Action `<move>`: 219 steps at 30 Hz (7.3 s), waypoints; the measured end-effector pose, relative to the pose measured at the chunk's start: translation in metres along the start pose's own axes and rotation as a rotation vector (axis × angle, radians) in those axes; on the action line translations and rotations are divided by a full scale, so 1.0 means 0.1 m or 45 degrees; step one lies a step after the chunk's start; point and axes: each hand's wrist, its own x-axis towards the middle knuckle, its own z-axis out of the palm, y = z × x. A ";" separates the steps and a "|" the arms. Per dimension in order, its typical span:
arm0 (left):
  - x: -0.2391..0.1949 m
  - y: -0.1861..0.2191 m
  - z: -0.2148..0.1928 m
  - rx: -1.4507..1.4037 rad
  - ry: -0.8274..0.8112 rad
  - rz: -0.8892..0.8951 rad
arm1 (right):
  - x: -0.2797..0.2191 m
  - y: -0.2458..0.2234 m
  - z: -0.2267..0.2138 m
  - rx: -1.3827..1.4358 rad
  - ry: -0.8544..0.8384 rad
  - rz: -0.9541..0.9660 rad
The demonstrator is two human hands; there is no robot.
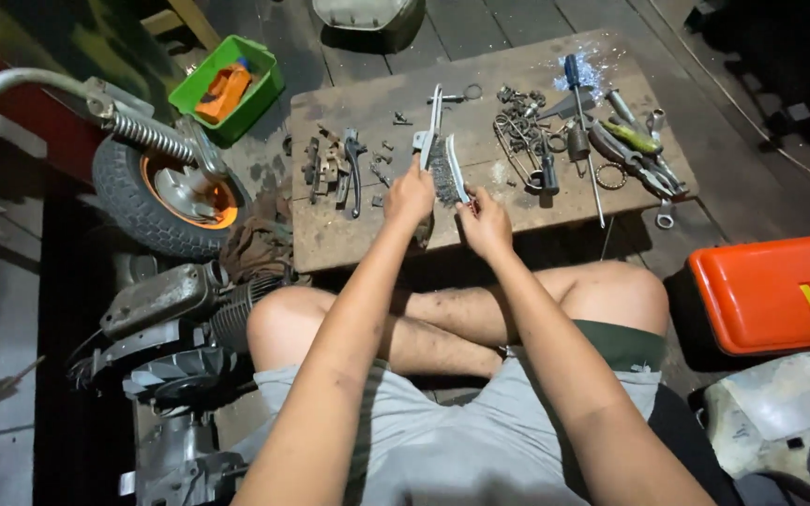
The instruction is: The person scrubs a metal motorcycle part with a wire brush while sitting on the floor. They flip the part over to clean different sides and continue scrubbing the surface.
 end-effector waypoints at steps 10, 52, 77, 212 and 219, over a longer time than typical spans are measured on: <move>-0.47 0.08 -0.51 -0.246 -0.030 -0.015 | -0.02 -0.13 -0.06 0.037 -0.033 0.043; -0.44 -0.52 0.39 -0.073 0.397 0.267 | -0.01 -1.33 -0.42 -0.926 -0.185 -0.410; 0.11 -0.81 1.03 0.242 0.830 0.354 | -0.12 -0.99 0.09 -0.878 -0.063 -0.325; -0.25 -0.10 0.67 0.674 0.492 0.258 | 0.08 0.37 -0.34 0.863 -0.172 0.222; -0.19 -0.24 0.42 0.786 0.509 0.415 | 0.05 0.29 -0.39 0.885 -0.185 0.254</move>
